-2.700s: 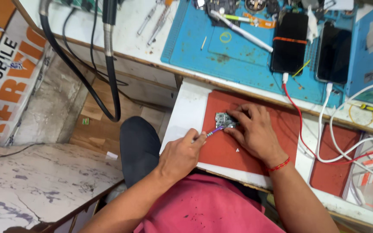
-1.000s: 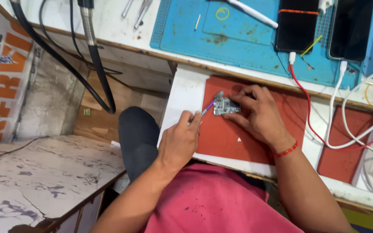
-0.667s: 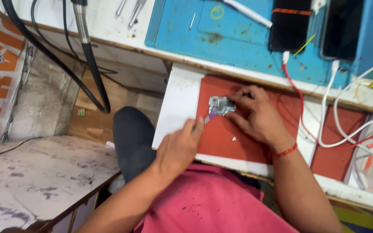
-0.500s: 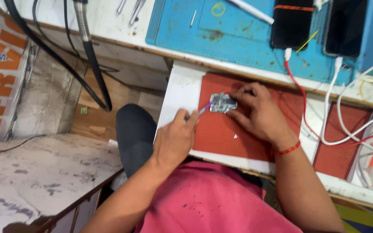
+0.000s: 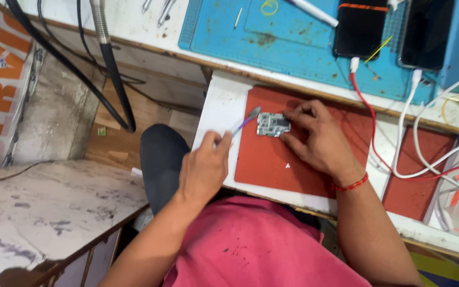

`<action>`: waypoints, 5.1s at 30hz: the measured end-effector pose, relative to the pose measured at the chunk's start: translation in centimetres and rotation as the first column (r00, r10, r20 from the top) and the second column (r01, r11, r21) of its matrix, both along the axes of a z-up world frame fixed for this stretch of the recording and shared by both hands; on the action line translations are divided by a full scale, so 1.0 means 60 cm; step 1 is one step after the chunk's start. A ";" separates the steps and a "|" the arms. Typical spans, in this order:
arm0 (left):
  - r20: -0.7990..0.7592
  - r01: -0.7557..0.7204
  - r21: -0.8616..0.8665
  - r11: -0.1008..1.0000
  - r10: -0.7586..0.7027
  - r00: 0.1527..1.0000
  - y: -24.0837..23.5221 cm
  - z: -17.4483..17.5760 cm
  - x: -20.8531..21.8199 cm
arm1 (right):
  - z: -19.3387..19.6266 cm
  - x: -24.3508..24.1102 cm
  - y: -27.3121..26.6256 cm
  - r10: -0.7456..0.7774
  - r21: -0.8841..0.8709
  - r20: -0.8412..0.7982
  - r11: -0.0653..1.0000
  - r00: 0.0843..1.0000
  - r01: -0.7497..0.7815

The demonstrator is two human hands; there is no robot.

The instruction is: The person cleans a small electronic circuit board by repeatedly rubbing its surface with a small brush. The person holds the board steady with one hand while scrubbing with the other, occasionally flipping the board to access different areas. The work takes place on a red mat on a cluttered workbench.

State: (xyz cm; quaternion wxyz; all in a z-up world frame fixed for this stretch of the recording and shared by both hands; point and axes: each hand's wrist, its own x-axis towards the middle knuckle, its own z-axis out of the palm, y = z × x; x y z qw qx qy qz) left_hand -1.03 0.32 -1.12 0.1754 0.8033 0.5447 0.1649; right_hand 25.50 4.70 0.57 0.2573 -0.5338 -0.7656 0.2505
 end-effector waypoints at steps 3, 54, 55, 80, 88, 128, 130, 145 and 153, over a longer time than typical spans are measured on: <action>0.027 0.068 -0.014 0.998 -0.067 0.997 0.007 0.001 0.007 | 0.004 0.001 0.013 -0.025 -0.028 -0.016 0.999 1.000 0.024; 0.075 0.054 0.071 0.996 -0.059 0.995 0.018 0.007 -0.006 | -0.016 -0.020 0.007 -0.014 0.173 0.083 0.985 0.996 -0.001; 0.085 0.120 0.085 0.989 -0.127 0.988 0.013 0.005 -0.005 | -0.018 -0.016 0.008 -0.010 0.188 0.095 0.982 0.995 -0.008; 0.025 -0.011 -0.054 0.998 0.012 1.000 0.042 0.011 0.001 | -0.010 -0.027 0.007 -0.039 0.164 0.077 0.986 0.996 0.026; 0.102 0.134 0.072 0.988 -0.141 0.985 0.025 0.015 -0.006 | -0.015 -0.028 0.009 -0.050 0.137 0.085 0.990 0.995 0.038; -0.037 0.126 0.035 0.991 -0.124 0.992 -0.003 0.035 0.025 | -0.019 -0.028 0.005 -0.071 0.162 0.061 0.985 0.996 0.060; -0.070 0.135 0.008 0.991 -0.134 0.989 -0.019 0.051 0.023 | -0.016 -0.029 0.006 -0.074 0.147 0.060 0.987 0.995 0.064; -0.123 0.099 -0.058 0.993 -0.106 0.987 0.001 0.029 0.039 | -0.026 -0.025 0.006 -0.071 0.123 0.022 0.990 0.997 0.068; -0.158 0.112 -0.064 0.992 -0.121 0.980 -0.017 0.026 0.028 | -0.032 -0.023 0.002 -0.059 0.141 0.007 0.988 0.998 0.057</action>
